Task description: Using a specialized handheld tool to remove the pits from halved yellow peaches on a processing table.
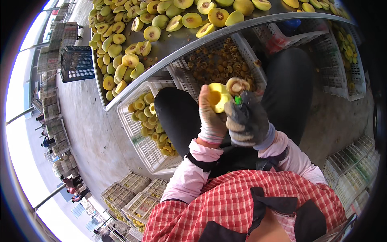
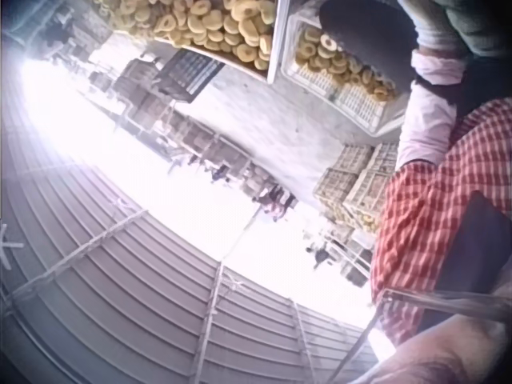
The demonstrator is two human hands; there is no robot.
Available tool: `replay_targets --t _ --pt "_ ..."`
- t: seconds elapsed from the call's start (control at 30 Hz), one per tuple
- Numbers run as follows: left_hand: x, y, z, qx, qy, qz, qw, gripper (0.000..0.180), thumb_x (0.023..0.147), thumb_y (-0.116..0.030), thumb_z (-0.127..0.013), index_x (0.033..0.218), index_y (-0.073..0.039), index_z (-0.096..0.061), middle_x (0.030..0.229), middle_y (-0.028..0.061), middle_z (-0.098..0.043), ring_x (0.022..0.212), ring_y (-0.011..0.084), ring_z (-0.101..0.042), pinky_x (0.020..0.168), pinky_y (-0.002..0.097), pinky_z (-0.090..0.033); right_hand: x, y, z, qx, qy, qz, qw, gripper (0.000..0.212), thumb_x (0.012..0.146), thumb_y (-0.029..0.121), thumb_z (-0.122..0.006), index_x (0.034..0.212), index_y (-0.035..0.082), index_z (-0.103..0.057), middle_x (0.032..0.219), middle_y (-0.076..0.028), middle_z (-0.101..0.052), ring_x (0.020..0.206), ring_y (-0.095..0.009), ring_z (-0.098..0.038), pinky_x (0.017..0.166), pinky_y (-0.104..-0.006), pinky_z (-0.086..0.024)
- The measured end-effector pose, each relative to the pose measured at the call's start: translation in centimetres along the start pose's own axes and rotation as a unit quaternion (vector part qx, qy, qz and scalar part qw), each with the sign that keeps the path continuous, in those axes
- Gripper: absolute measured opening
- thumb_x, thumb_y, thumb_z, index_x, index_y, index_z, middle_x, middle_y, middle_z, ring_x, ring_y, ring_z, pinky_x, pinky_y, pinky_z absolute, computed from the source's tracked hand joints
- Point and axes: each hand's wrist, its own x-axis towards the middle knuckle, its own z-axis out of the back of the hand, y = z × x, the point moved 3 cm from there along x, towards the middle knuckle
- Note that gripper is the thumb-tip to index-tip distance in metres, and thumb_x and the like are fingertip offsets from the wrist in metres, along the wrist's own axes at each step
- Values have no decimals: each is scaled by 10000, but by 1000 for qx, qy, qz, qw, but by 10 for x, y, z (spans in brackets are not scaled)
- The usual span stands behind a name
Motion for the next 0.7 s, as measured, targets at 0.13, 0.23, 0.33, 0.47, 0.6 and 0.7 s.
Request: replay_targets --t 0.13,0.23,0.33,0.47,0.6,0.7 --pt "-23 -114 42 141 -93 -334 927 469 927 -483 -488 1064 -45 -587 865 60 -605 743 149 -593 549 219 -491 -15 11 44 49 -28 -4 998 486 980 487 -349 1074 55 -549 650 -49 -505 477 -108 -468 348 -218 -369" --pt "-20 -210 100 708 -242 -371 550 359 887 -333 -613 1040 -8 -607 979 108 -604 862 208 -606 777 322 -492 -18 1 36 62 -60 -46 995 473 979 474 -371 1053 65 -599 667 -58 -528 465 -102 -456 341 -204 -347" --pt "0 -228 54 805 -216 -403 377 354 796 -310 -683 1040 -54 -658 1021 193 -625 846 321 -612 783 393 -479 -3 4 31 -30 -123 -56 990 500 974 488 -386 965 44 -616 554 6 -408 348 -60 -309 299 -182 -249" --pt "83 -253 -44 813 -234 -313 432 450 794 -436 -635 1089 -98 -652 1092 184 -622 933 323 -631 817 412 -478 5 14 40 -122 -178 -44 975 506 965 498 -404 925 36 -605 526 10 -378 341 -62 -302 300 -183 -242" --pt "176 -272 -37 867 -172 -277 378 530 776 -362 -638 1241 -128 -537 1154 203 -584 1040 330 -582 857 401 -479 9 28 47 -118 -250 -3 961 507 947 515 -439 897 33 -589 498 18 -367 336 -65 -305 306 -188 -246" --pt "177 -242 -36 788 -54 -238 566 450 783 -214 -673 1207 -123 -554 1033 135 -619 890 223 -608 761 317 -501 13 36 43 -130 -319 34 938 495 944 508 -453 895 34 -585 500 19 -406 335 -68 -329 311 -188 -251"
